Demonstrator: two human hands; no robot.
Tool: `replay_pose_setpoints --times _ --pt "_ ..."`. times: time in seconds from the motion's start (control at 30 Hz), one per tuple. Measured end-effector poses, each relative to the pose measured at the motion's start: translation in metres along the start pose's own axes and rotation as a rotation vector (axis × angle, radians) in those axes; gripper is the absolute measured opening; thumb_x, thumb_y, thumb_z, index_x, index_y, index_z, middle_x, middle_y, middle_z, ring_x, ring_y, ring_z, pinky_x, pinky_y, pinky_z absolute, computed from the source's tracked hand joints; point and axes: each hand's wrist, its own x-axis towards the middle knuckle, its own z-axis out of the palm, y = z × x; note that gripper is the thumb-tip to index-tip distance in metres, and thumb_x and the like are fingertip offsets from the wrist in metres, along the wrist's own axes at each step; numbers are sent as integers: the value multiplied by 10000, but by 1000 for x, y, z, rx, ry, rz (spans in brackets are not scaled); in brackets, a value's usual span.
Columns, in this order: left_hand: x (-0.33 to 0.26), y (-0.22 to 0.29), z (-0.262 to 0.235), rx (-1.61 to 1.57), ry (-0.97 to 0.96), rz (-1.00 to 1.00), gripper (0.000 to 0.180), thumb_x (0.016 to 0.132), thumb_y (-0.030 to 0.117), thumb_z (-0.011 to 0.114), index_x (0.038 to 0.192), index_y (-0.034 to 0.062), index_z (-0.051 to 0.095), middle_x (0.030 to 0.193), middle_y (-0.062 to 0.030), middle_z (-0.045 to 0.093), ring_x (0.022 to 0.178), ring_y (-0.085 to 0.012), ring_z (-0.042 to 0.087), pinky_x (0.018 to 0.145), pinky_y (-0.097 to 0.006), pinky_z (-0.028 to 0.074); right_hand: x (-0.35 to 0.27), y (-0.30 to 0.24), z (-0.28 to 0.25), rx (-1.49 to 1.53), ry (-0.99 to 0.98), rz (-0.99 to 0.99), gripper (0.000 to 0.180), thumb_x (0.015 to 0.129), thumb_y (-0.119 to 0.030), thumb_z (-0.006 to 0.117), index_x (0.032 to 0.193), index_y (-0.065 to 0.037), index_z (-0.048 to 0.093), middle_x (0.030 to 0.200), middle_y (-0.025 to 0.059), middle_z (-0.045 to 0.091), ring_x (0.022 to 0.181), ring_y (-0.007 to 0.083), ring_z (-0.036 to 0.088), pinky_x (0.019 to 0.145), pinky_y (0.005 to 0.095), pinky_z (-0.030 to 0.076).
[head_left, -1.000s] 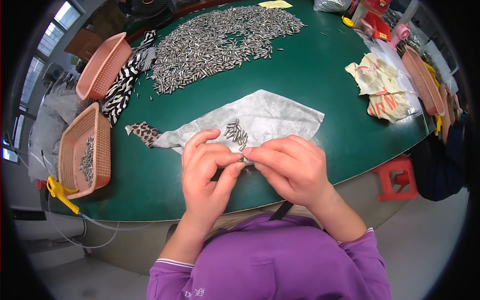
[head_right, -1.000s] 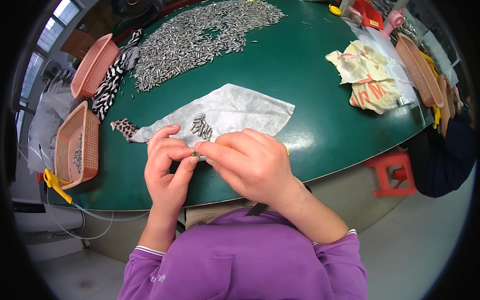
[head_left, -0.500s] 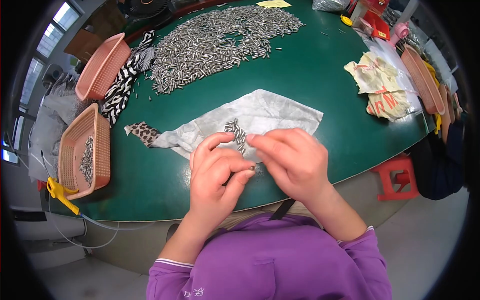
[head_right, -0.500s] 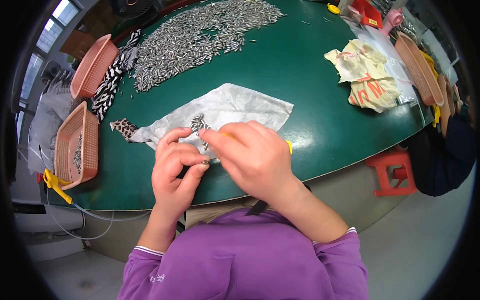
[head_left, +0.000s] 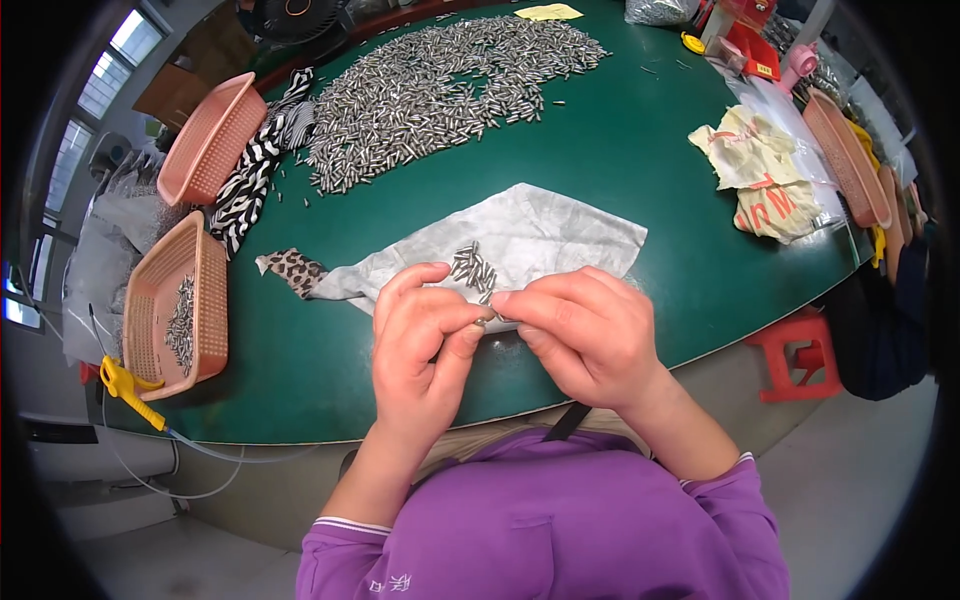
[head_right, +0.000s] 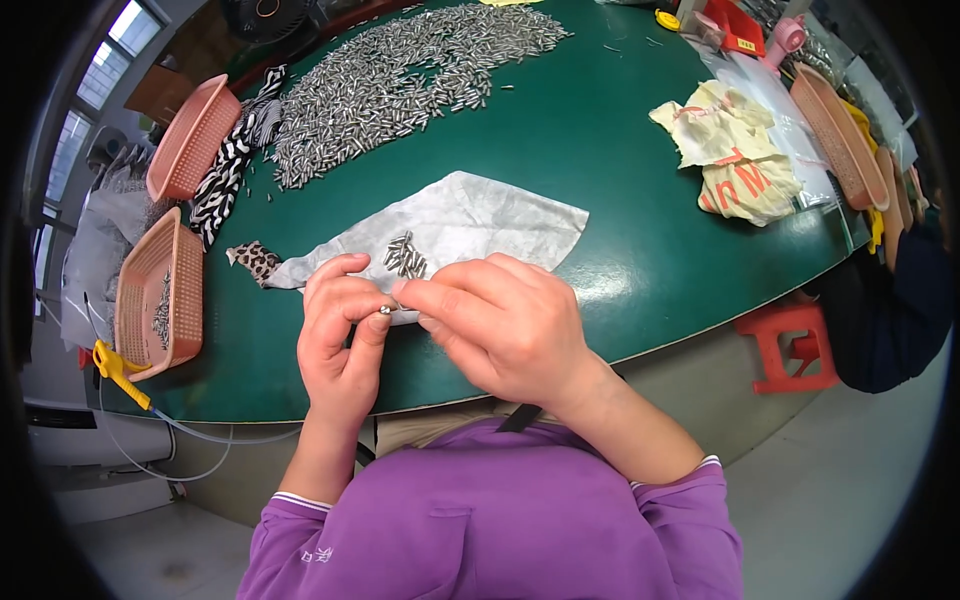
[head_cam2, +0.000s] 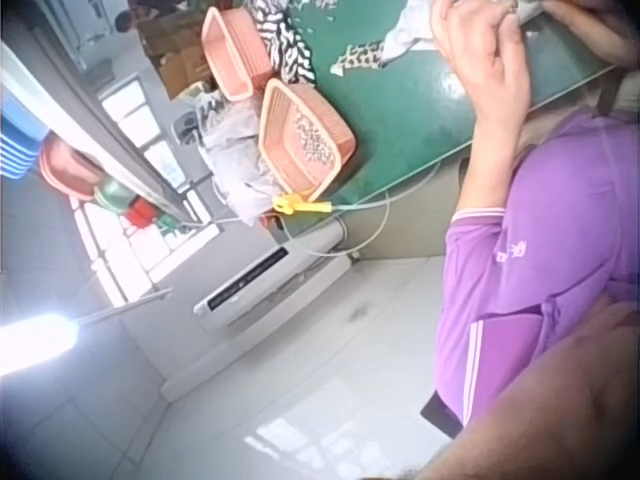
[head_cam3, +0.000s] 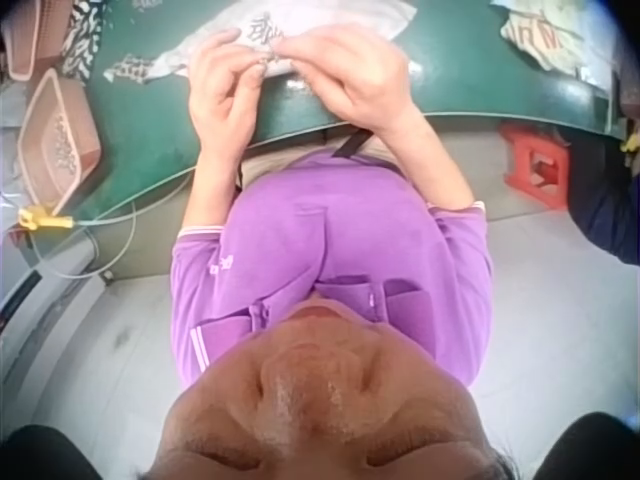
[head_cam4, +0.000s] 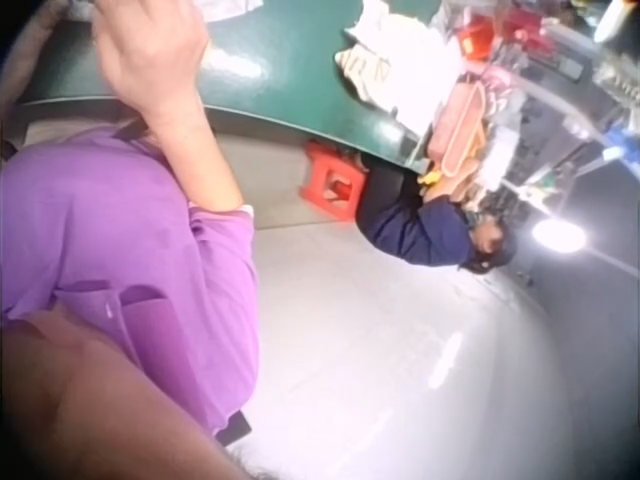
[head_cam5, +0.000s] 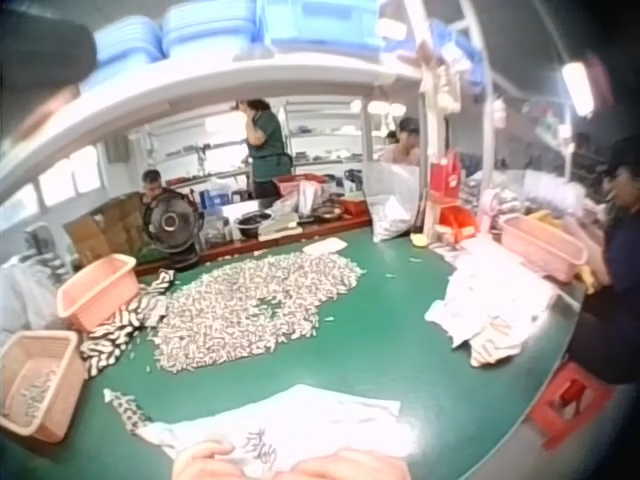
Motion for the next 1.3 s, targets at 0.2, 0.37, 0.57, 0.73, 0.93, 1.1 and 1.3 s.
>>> replay_pose_setpoints --times 0.2,0.37,0.57,0.73,0.93,1.1,1.3 --pt "-1 -2 0 0 -11 3 64 836 71 678 899 55 672 828 -63 604 1048 -298 551 928 -418 423 -1 2 1 24 -16 -27 260 730 -112 733 989 -129 723 795 14 655 667 188 633 554 301 499" --pt "-1 -2 0 14 -16 4 72 834 69 679 904 57 674 828 -62 596 1056 -297 546 923 -415 424 -1 0 1 26 -32 -11 236 734 -116 733 969 -127 726 791 9 656 657 185 628 549 302 497" --pt "-1 0 0 36 -33 5 75 823 66 686 894 62 662 839 -58 604 1058 -301 547 924 -414 418 -2 1 0 -15 -58 -38 267 711 -64 725 975 -103 731 798 30 670 617 184 601 539 290 469" --pt "0 3 1 93 -88 5 52 837 80 679 878 67 650 855 -49 622 1074 -310 544 930 -418 409 -2 2 2 -139 -1 -54 309 708 -55 725 1011 -119 732 813 21 656 644 179 598 555 291 469" --pt "-1 0 0 60 -20 -6 60 841 88 683 883 60 651 838 -57 609 1043 -306 555 931 -421 417 -3 2 2 13 -12 -27 274 715 -50 722 984 -101 736 791 30 671 629 183 610 545 291 473" --pt "-2 -1 1 41 -11 -5 67 835 78 689 888 57 654 834 -59 606 1042 -304 555 922 -419 426 -3 0 3 26 -23 -17 254 711 -71 729 963 -105 731 783 21 665 631 181 615 540 291 481" --pt "-1 0 0 40 -54 -31 56 842 89 680 885 64 653 852 -57 615 1063 -304 553 919 -418 419 -4 -2 2 -74 -38 -36 278 712 -80 727 986 -127 726 796 6 653 622 180 595 534 293 470"
